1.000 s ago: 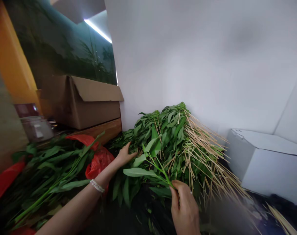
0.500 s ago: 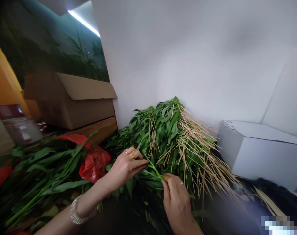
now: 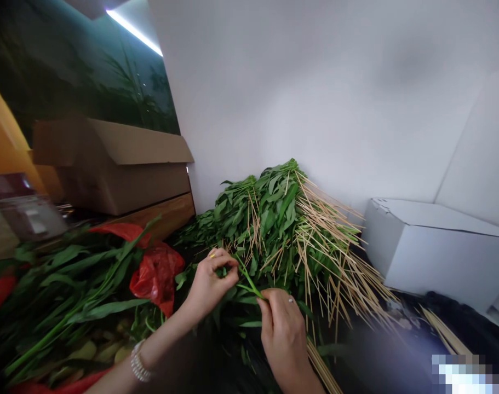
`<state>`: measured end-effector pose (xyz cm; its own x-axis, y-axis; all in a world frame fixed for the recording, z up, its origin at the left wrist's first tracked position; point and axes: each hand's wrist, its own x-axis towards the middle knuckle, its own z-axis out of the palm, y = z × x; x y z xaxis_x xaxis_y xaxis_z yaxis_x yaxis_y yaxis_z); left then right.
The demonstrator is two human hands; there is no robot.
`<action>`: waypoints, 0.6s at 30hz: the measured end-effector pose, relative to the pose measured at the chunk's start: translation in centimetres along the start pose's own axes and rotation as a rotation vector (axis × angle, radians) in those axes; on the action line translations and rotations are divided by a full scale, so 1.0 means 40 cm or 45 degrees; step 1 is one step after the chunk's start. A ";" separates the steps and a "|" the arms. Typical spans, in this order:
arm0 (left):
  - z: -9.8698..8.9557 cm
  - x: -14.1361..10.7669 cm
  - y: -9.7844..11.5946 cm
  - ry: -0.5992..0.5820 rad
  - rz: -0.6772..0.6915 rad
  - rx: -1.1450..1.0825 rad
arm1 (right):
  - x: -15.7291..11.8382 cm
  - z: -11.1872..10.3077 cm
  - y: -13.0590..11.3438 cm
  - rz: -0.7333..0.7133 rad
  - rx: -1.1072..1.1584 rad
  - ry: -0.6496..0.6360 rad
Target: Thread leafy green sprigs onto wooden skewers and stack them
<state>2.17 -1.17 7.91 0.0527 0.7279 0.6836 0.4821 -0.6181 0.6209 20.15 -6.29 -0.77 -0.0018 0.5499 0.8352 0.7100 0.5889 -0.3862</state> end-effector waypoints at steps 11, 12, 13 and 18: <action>-0.110 0.039 -0.011 0.241 -1.118 -1.539 | 0.020 -0.031 0.036 0.569 0.051 0.133; -0.110 0.033 -0.008 0.295 -1.186 -1.610 | 0.018 -0.032 0.040 0.624 0.080 0.117; -0.111 0.028 -0.004 0.345 -1.253 -1.660 | 0.017 -0.032 0.044 0.669 0.105 0.106; -0.129 0.024 0.018 0.387 -1.469 -1.702 | 0.009 -0.025 0.063 0.689 0.215 0.103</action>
<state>-1.97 -2.45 10.98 0.0142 0.9428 -0.3331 -0.8168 0.2031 0.5400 22.65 -5.22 -1.07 0.3892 0.7564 0.5258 0.4725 0.3261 -0.8188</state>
